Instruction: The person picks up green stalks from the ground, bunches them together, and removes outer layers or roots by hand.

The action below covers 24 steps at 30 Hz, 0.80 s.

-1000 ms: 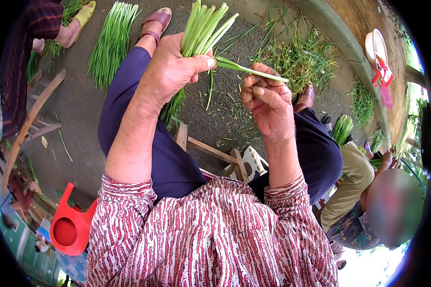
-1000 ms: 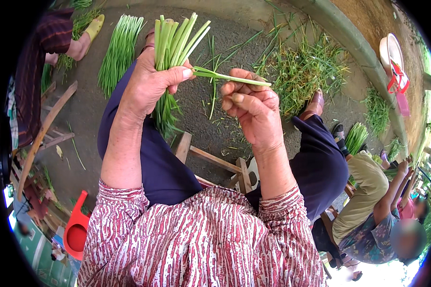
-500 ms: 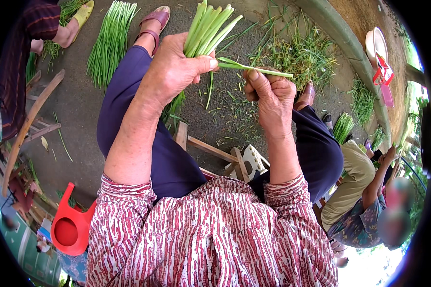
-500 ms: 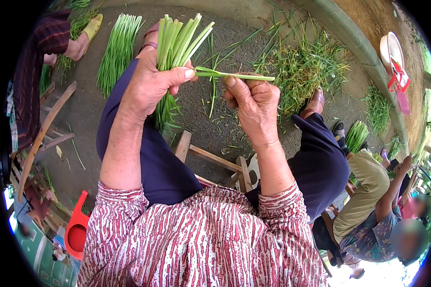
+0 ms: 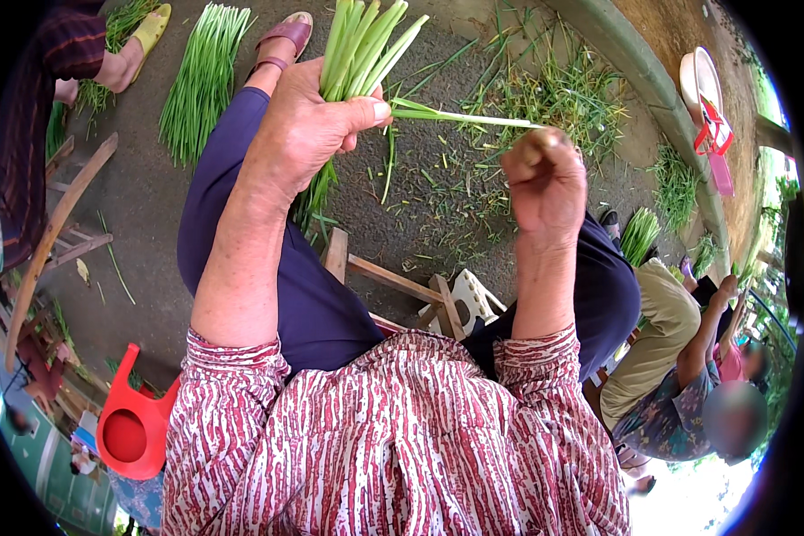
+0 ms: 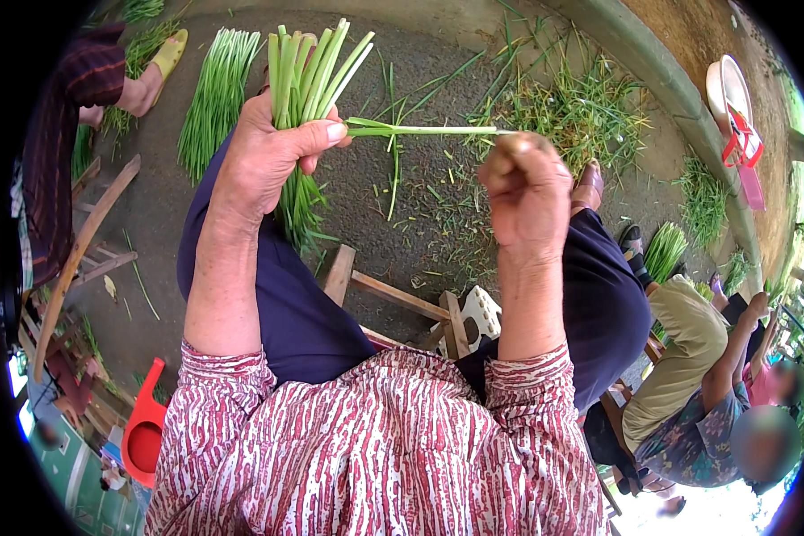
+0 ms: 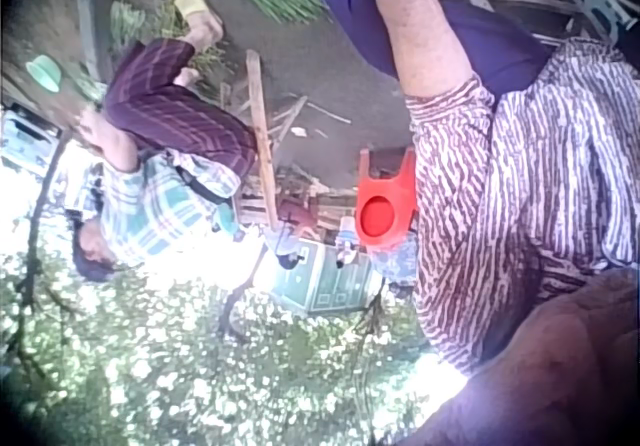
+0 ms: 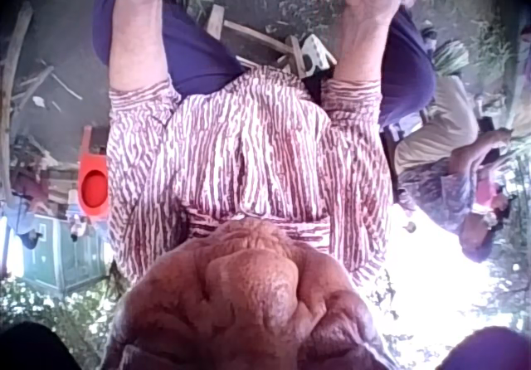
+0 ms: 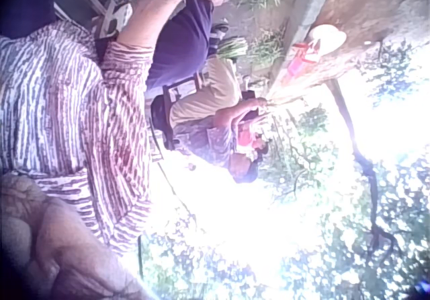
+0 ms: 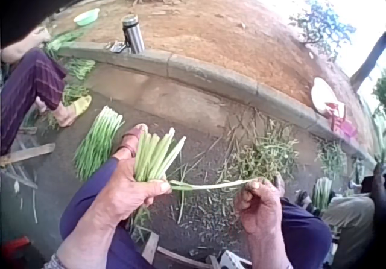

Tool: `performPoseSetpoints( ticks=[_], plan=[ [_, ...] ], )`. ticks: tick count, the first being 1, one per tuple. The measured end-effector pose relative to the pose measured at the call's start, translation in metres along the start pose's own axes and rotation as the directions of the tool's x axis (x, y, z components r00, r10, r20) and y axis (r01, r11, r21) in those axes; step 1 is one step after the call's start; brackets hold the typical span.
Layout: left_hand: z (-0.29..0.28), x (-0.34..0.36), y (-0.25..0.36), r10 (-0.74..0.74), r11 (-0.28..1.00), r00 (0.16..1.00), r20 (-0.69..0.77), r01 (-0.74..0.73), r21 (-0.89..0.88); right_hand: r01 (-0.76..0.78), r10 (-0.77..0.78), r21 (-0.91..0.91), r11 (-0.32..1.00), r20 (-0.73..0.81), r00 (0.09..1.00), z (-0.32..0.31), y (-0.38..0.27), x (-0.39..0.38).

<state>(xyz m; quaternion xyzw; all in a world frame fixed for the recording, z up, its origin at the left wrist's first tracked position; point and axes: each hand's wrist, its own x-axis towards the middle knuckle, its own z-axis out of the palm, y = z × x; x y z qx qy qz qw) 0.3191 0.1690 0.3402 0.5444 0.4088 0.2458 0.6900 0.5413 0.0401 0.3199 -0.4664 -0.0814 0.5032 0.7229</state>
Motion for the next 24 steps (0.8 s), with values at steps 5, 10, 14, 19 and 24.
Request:
performPoseSetpoints(
  ticks=[5,10,14,19,24],
  plan=[
    [0.0,0.0,-0.001,0.008,1.0,1.0,-0.012,-0.008,0.007,0.158,-0.066,0.341,0.927,-0.268,0.961,-0.056,-0.024,0.023],
    [0.0,-0.001,0.001,0.032,0.999,0.999,-0.003,-0.032,0.021,-0.054,0.152,0.269,0.962,-0.356,0.922,-0.075,-0.023,0.018],
    [0.003,0.001,-0.001,0.055,0.998,0.998,-0.011,-0.055,0.016,-0.224,0.124,-0.379,0.898,-0.27,0.955,-0.055,0.011,0.015],
    [0.007,0.001,0.0,0.03,0.999,0.998,-0.058,-0.029,0.017,0.002,0.048,-0.574,0.819,0.072,0.996,0.007,0.036,-0.007],
    [0.01,0.002,-0.001,0.06,0.998,0.997,-0.056,-0.06,-0.004,0.037,-0.018,-0.378,0.925,0.053,0.998,0.039,0.039,-0.014]
  ],
)
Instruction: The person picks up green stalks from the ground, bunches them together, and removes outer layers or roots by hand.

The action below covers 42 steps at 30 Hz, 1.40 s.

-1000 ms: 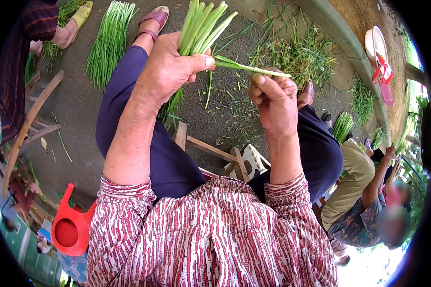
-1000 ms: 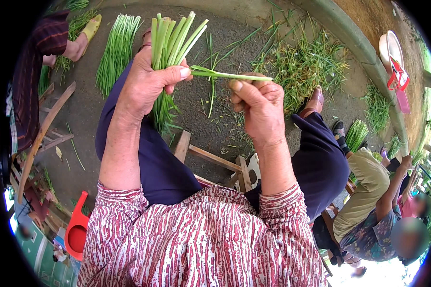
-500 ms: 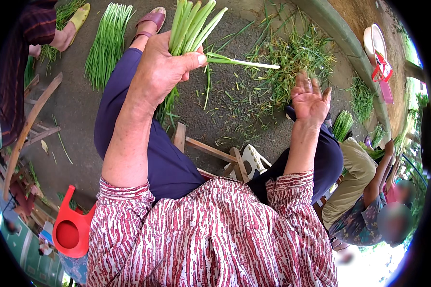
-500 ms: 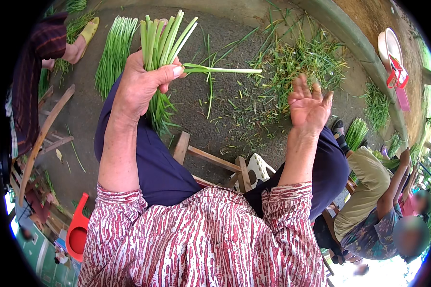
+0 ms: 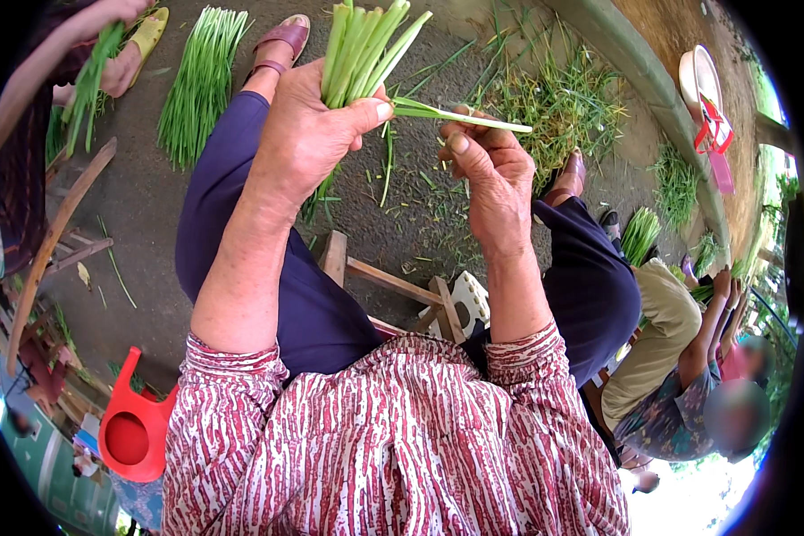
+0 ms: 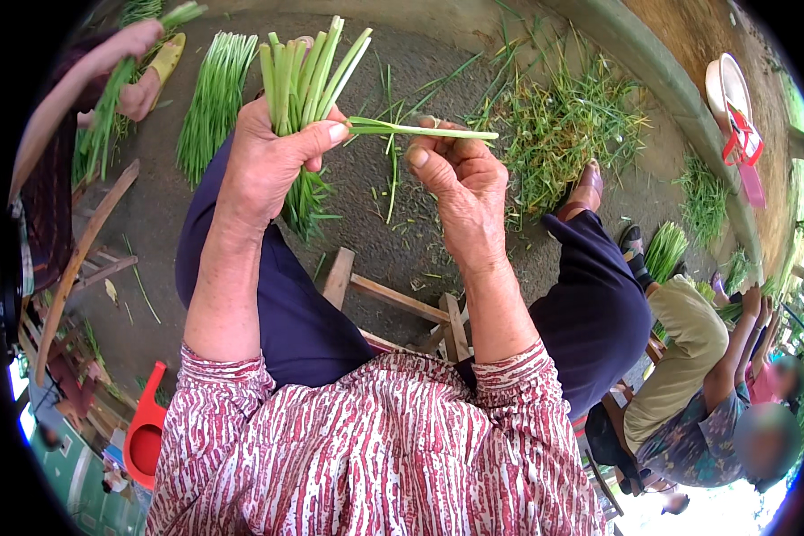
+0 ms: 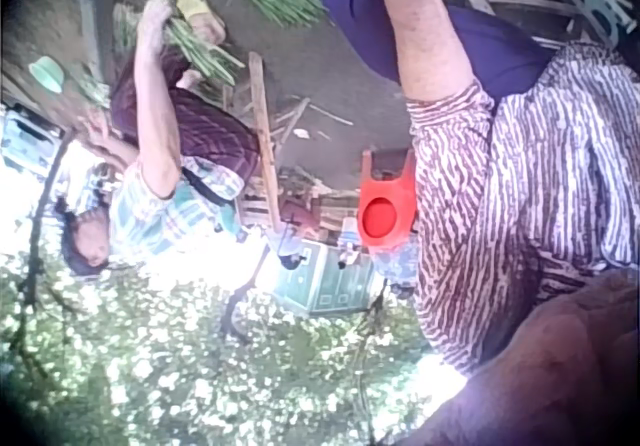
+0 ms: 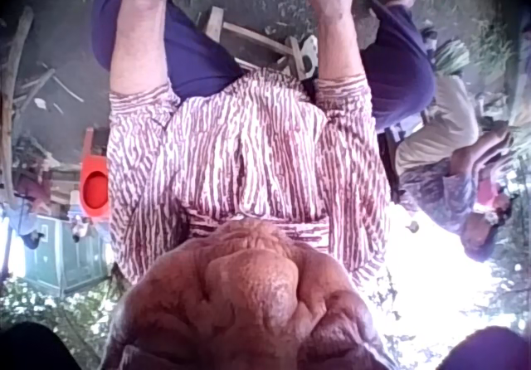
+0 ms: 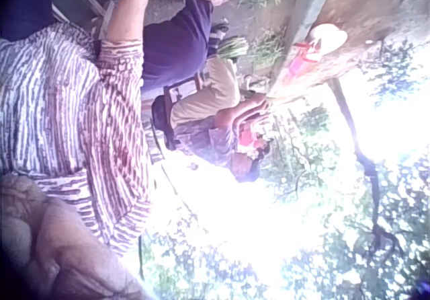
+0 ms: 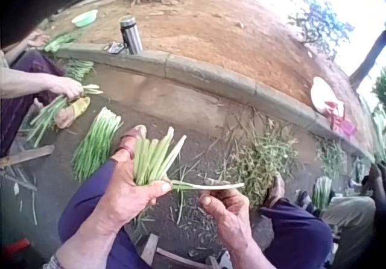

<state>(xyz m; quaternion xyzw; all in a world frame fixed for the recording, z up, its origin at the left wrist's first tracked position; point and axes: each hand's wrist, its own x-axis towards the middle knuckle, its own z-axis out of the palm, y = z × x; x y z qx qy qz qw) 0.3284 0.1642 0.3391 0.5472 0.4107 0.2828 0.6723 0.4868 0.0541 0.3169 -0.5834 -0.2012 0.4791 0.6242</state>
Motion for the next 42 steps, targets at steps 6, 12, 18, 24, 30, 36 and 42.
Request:
performPoseSetpoints(
  ticks=[6,12,18,24,30,36,42],
  plan=[
    [0.001,0.0,0.001,0.005,0.996,1.0,0.017,-0.003,-0.086,-0.031,0.009,-0.261,0.965,-0.085,0.996,-0.019,0.007,0.006],
    [-0.002,0.003,-0.005,-0.002,0.974,0.998,0.057,0.015,-0.225,0.149,-0.306,-0.933,0.328,0.045,0.951,-0.033,0.009,0.011],
    [0.001,0.003,-0.002,-0.056,0.955,0.995,0.087,0.079,-0.285,0.253,-0.303,-0.652,0.715,0.038,0.952,-0.021,-0.002,0.011],
    [0.01,0.002,-0.006,-0.088,0.929,0.985,0.15,0.135,-0.343,0.293,-0.261,-0.218,0.931,0.164,0.951,0.015,-0.017,0.004],
    [0.009,0.002,0.002,-0.08,0.893,0.993,0.09,0.112,-0.436,0.355,-0.319,-0.374,0.857,0.156,0.935,0.021,-0.041,0.006],
    [0.013,0.003,-0.002,0.016,0.868,0.993,0.117,0.044,-0.494,0.277,-0.164,-0.513,0.812,0.256,0.953,0.025,-0.024,-0.003],
    [0.014,0.002,-0.004,0.02,0.882,0.99,0.143,0.049,-0.468,0.291,-0.199,-0.54,0.79,0.224,0.954,0.037,-0.02,-0.002]
  ],
)
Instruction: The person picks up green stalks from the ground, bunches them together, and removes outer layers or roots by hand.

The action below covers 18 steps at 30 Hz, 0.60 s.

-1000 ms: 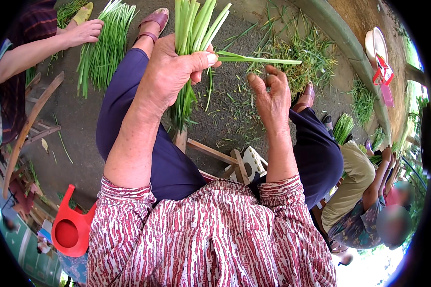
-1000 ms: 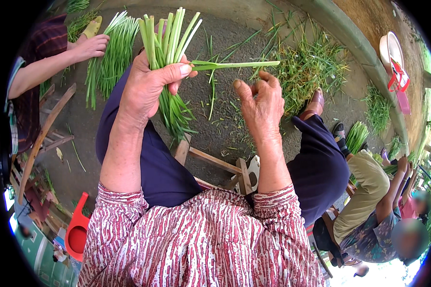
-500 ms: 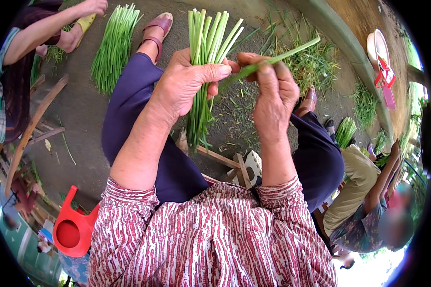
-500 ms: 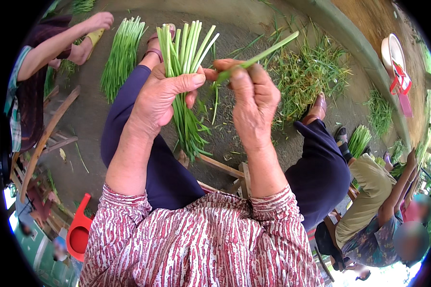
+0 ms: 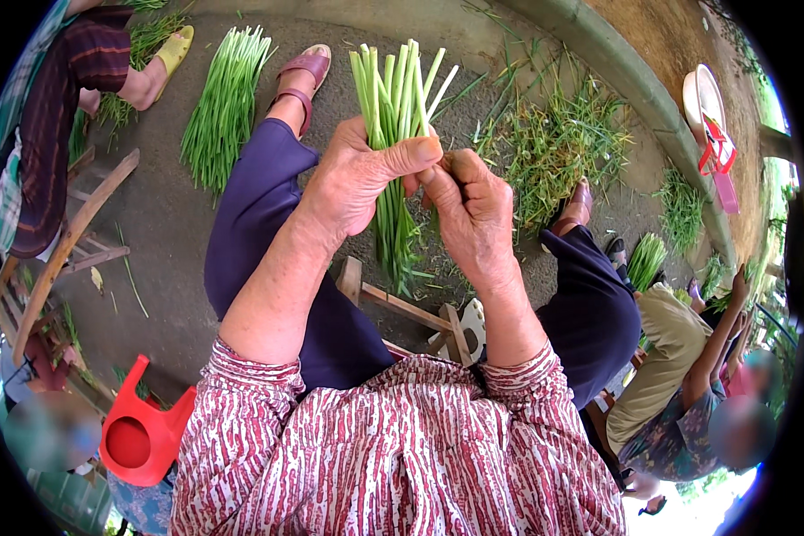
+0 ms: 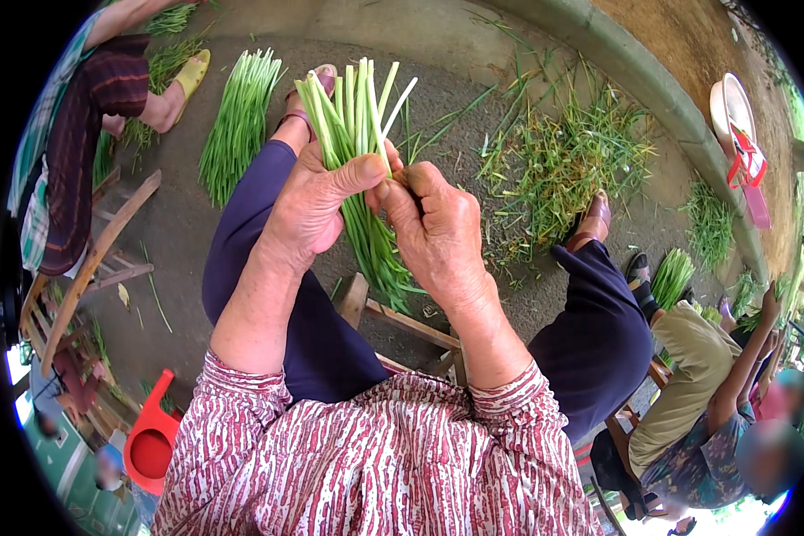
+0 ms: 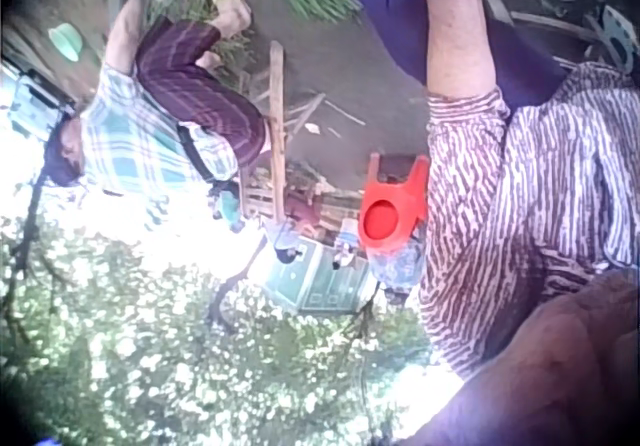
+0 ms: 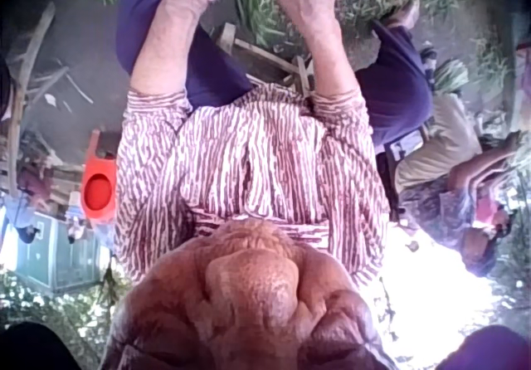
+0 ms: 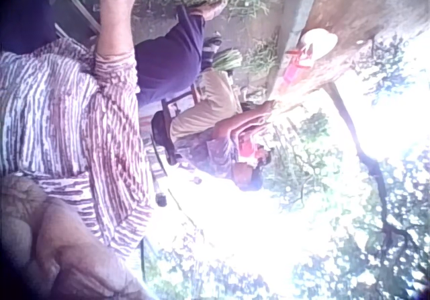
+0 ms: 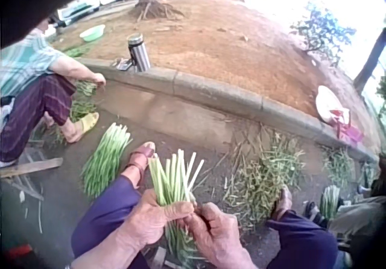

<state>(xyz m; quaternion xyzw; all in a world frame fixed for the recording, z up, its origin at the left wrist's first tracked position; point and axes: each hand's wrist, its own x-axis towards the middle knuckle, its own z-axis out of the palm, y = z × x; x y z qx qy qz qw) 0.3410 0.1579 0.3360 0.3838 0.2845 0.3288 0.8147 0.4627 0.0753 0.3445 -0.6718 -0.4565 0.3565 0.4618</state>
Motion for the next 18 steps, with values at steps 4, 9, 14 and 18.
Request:
performPoseSetpoints(
  ticks=[4,9,14,18],
  plan=[
    [-0.001,-0.003,0.002,-0.028,0.998,0.996,-0.082,0.033,0.062,0.075,-0.076,-0.104,0.992,-0.005,0.997,0.009,0.003,0.0],
    [-0.019,0.0,0.025,0.009,0.995,0.924,-0.382,0.029,0.094,-0.091,0.087,0.006,0.996,0.216,0.972,0.027,0.029,-0.022],
    [-0.055,-0.007,0.052,0.19,0.979,0.917,-0.35,-0.203,-0.003,-0.127,0.356,-0.431,0.893,0.506,0.786,0.026,0.119,-0.059],
    [-0.06,-0.021,0.066,0.267,0.963,0.883,-0.386,-0.257,0.078,-0.327,0.643,-0.636,0.698,0.357,0.678,0.013,0.181,-0.074]
  ],
)
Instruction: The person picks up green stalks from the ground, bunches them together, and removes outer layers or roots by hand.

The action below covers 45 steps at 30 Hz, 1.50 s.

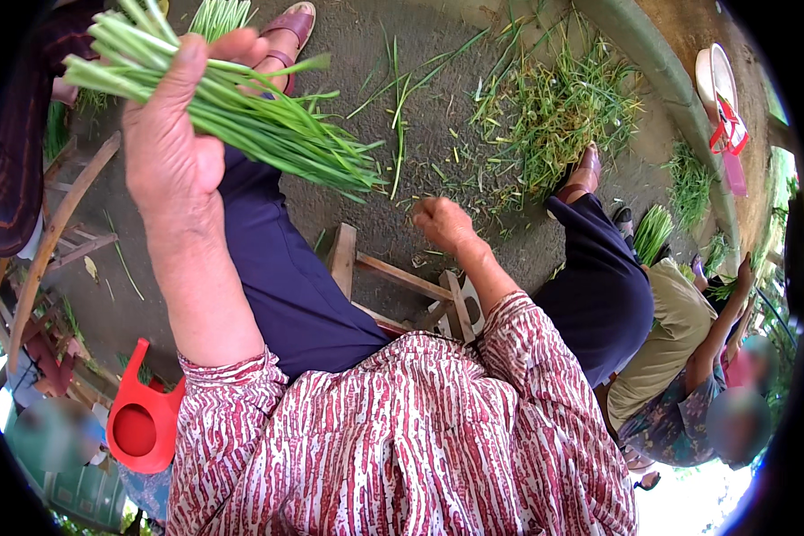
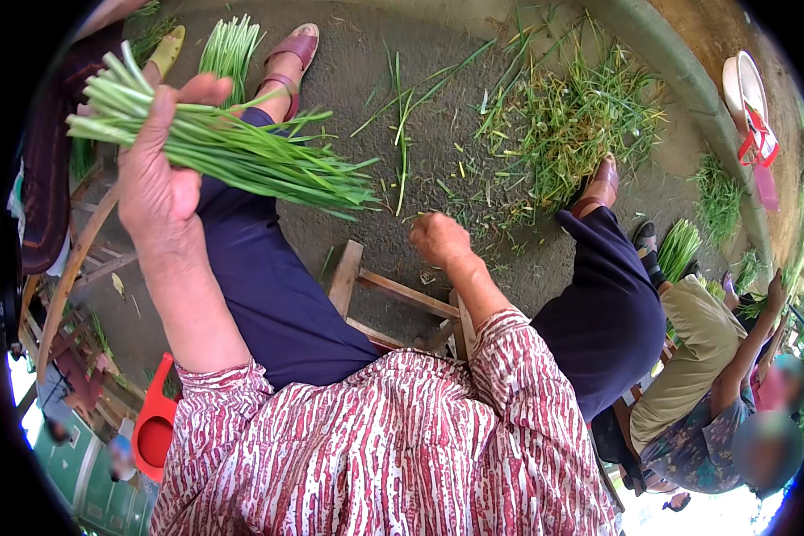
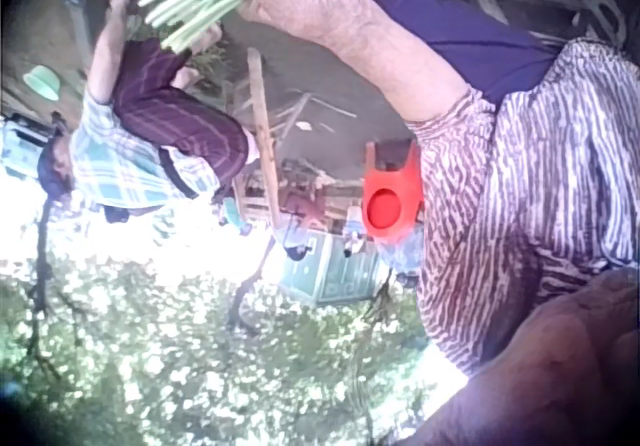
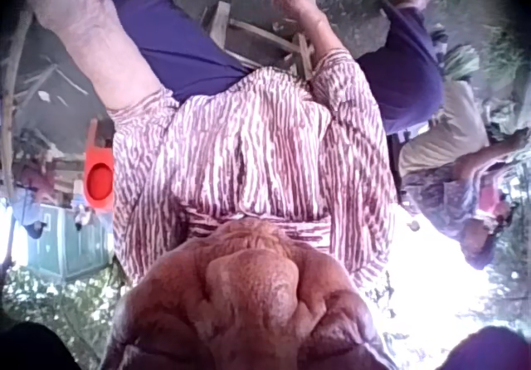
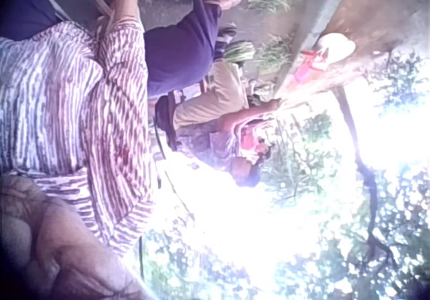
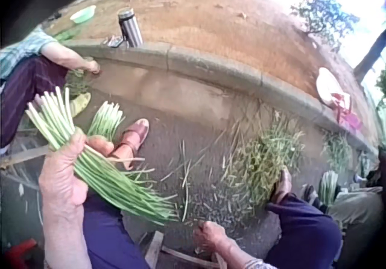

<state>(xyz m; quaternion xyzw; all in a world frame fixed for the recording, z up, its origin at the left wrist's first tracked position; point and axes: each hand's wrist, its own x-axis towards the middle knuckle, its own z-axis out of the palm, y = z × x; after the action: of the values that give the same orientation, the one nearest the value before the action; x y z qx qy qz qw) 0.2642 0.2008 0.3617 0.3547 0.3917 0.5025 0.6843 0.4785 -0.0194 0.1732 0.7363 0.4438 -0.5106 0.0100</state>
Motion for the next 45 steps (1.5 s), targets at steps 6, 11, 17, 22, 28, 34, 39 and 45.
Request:
performPoseSetpoints(
  ticks=[6,11,17,22,28,34,39,45],
  plan=[
    [0.008,-0.018,0.023,0.003,0.999,0.998,-0.058,-0.001,0.033,-0.072,0.096,0.121,0.99,-0.202,0.975,-0.007,-0.006,0.039],
    [0.016,-0.036,0.034,-0.052,0.988,0.998,0.04,0.045,0.151,-0.085,0.112,0.104,0.991,-0.301,0.947,-0.018,-0.039,0.093],
    [0.028,-0.052,0.048,0.031,0.979,0.997,0.075,-0.046,0.2,-0.152,0.153,0.026,0.988,-0.274,0.95,-0.024,-0.06,0.133],
    [0.029,-0.057,0.056,0.0,0.996,0.995,0.098,-0.008,0.086,-0.199,0.206,0.055,0.978,-0.344,0.916,-0.02,-0.057,0.152],
    [0.027,-0.062,0.061,-0.013,0.999,0.996,0.086,0.009,0.046,0.01,0.123,0.296,0.955,-0.427,0.896,-0.007,-0.081,0.132],
    [0.033,-0.064,0.065,-0.039,0.998,0.994,0.105,0.034,0.046,-0.103,0.158,0.183,0.978,-0.32,0.934,0.003,-0.105,0.147],
    [0.037,-0.077,0.068,-0.009,0.998,1.0,-0.001,0.009,0.058,-0.188,0.21,0.096,0.977,-0.347,0.914,0.004,-0.116,0.15],
    [0.037,-0.077,0.07,-0.045,0.998,0.999,0.021,0.045,0.034,-0.153,0.213,0.194,0.969,-0.339,0.916,0.009,-0.107,0.147]
  ],
)
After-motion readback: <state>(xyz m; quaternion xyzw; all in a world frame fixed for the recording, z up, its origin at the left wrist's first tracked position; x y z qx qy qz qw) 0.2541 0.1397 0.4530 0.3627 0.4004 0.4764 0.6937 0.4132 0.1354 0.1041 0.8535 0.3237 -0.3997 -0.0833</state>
